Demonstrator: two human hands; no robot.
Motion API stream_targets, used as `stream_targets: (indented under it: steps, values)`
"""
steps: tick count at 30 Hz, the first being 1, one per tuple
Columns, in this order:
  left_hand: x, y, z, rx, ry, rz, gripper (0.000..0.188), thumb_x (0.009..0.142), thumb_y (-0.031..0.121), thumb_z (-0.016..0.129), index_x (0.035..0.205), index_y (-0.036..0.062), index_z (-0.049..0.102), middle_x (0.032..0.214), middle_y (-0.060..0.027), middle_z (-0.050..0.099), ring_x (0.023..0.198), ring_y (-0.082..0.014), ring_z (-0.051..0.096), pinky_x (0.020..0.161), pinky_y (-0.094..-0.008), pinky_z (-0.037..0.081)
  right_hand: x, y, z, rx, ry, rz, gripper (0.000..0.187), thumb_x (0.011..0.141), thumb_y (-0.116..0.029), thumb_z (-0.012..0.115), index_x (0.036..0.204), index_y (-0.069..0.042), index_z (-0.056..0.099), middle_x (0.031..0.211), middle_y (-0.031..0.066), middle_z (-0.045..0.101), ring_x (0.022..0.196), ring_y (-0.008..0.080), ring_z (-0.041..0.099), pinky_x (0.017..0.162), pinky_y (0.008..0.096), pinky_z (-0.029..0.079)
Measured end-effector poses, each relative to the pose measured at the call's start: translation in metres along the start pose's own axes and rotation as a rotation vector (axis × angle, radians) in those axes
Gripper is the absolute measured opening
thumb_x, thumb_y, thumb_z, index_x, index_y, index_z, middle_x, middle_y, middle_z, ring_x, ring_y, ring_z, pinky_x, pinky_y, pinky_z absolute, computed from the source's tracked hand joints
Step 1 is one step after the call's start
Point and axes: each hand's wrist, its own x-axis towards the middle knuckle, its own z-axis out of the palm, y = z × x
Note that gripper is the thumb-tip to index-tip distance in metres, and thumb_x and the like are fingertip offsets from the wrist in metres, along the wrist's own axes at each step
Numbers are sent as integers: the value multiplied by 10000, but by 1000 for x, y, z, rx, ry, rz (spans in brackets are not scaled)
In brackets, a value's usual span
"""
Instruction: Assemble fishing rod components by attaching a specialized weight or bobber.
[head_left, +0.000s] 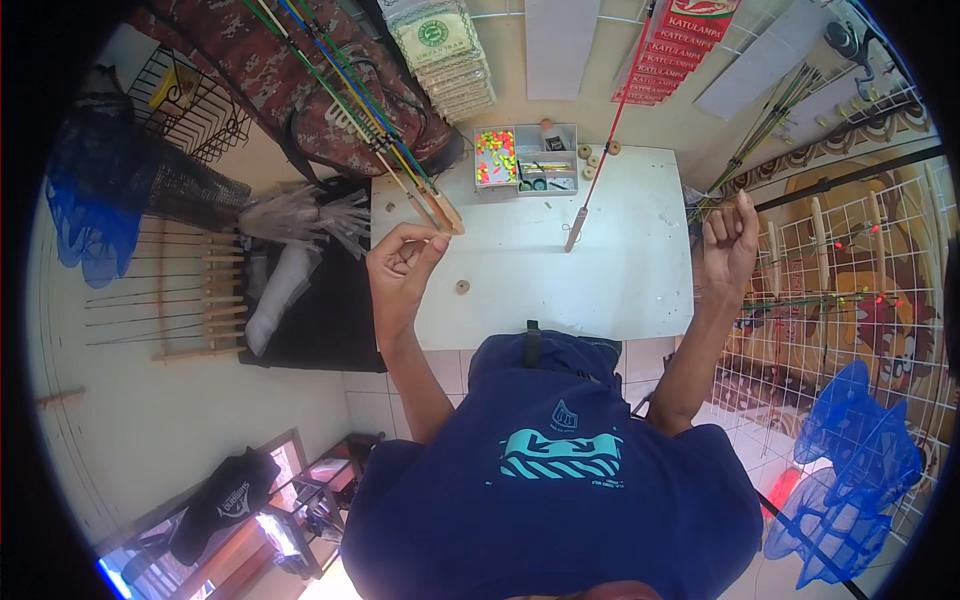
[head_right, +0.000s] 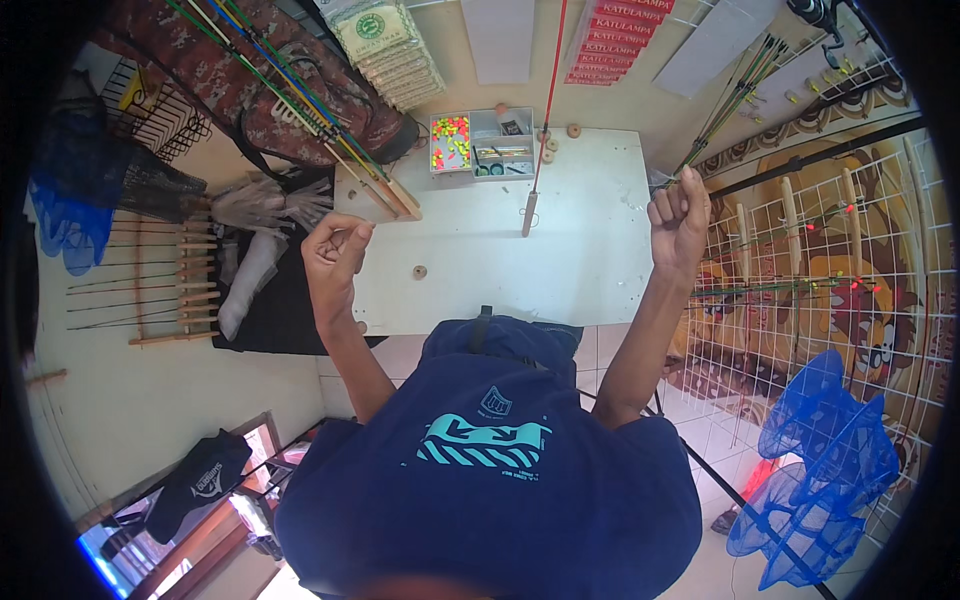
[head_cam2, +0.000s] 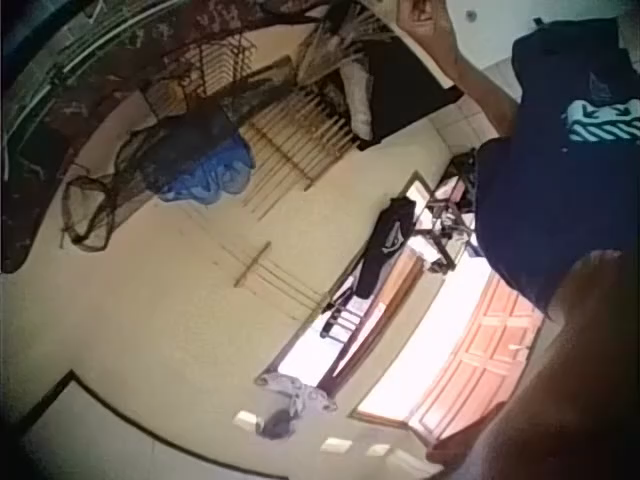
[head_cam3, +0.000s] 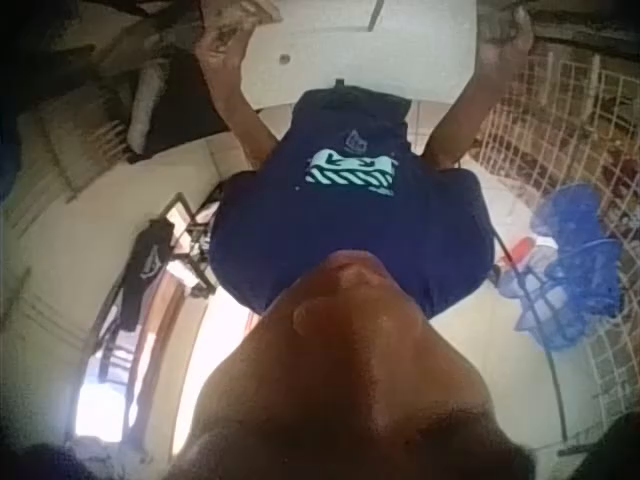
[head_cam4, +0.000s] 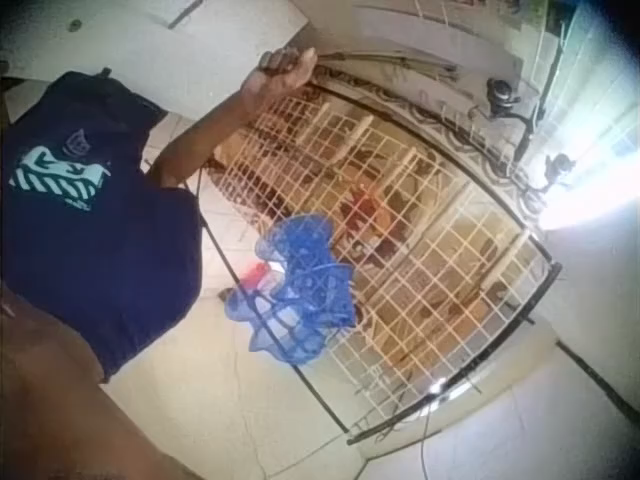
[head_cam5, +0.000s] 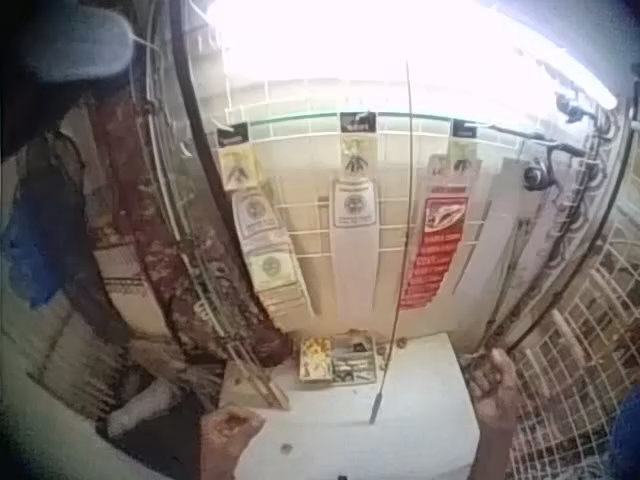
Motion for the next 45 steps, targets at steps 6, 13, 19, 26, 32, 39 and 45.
stream_targets:
  steps: [6, 13, 19, 26, 32, 39, 45]
  values:
    - [1, -3, -9, -62, -25, -35, 83, 874, 43, 676, 897, -16, 622, 773, -4, 631, 693, -5, 501, 627, -155, 361, 1, 1, 2, -11, 16, -1, 335, 953, -186, 571, 683, -160, 375, 534, -85, 212, 428, 37, 160, 403, 243, 137]
    - [1, -5, -15, -83, 4, -19, 90, 871, 42, 679, 905, -18, 621, 770, -4, 629, 677, -11, 500, 619, -159, 366, 2, 0, -3, -9, 22, 4, 349, 957, -192, 564, 670, -165, 367, 532, -85, 212, 433, 39, 158, 405, 246, 140]
    - [0, -6, -20, -62, 25, -17, 96, 872, 43, 676, 906, -27, 619, 784, -41, 660, 697, -22, 552, 633, -151, 385, 2, -2, -5, -4, 31, 10, 365, 954, -185, 570, 662, -168, 352, 537, -84, 207, 441, 37, 153, 410, 245, 136]
    - [-2, -6, -2, 170, 1, -37, 75, 869, 59, 685, 907, 5, 651, 608, 96, 447, 549, 21, 325, 476, -188, 205, -2, 7, 6, -1610, 154, -316, 90, 898, -165, 624, 911, -78, 600, 679, 18, 552, 612, 142, 508, 574, 291, 433]
    - [-6, -5, 58, 495, -506, -161, 139, 850, 188, 700, 864, 52, 676, 517, -10, 337, 499, -49, 277, 452, -283, 214, -73, 59, 79, -1037, -572, -382, 559, 838, -8, 518, 1381, -5, 382, 1407, 211, 421, 1345, 340, 370, 1107, 402, 269]
    - [-1, -12, 29, 407, -349, -46, 113, 832, 149, 722, 848, 48, 675, 525, 37, 295, 493, -39, 248, 452, -263, 182, -61, 74, 63, -887, -834, 246, 197, 951, -172, 552, 963, 8, 630, 747, 63, 664, 743, 139, 619, 688, 292, 470]
    - [-5, -14, -20, 247, -91, -155, 83, 856, 95, 698, 853, 21, 659, 604, 119, 284, 535, 16, 202, 477, -208, 129, -15, 7, 1, -995, -231, -250, 250, 979, -195, 518, 837, -4, 594, 754, 12, 547, 730, 79, 484, 696, 225, 411]
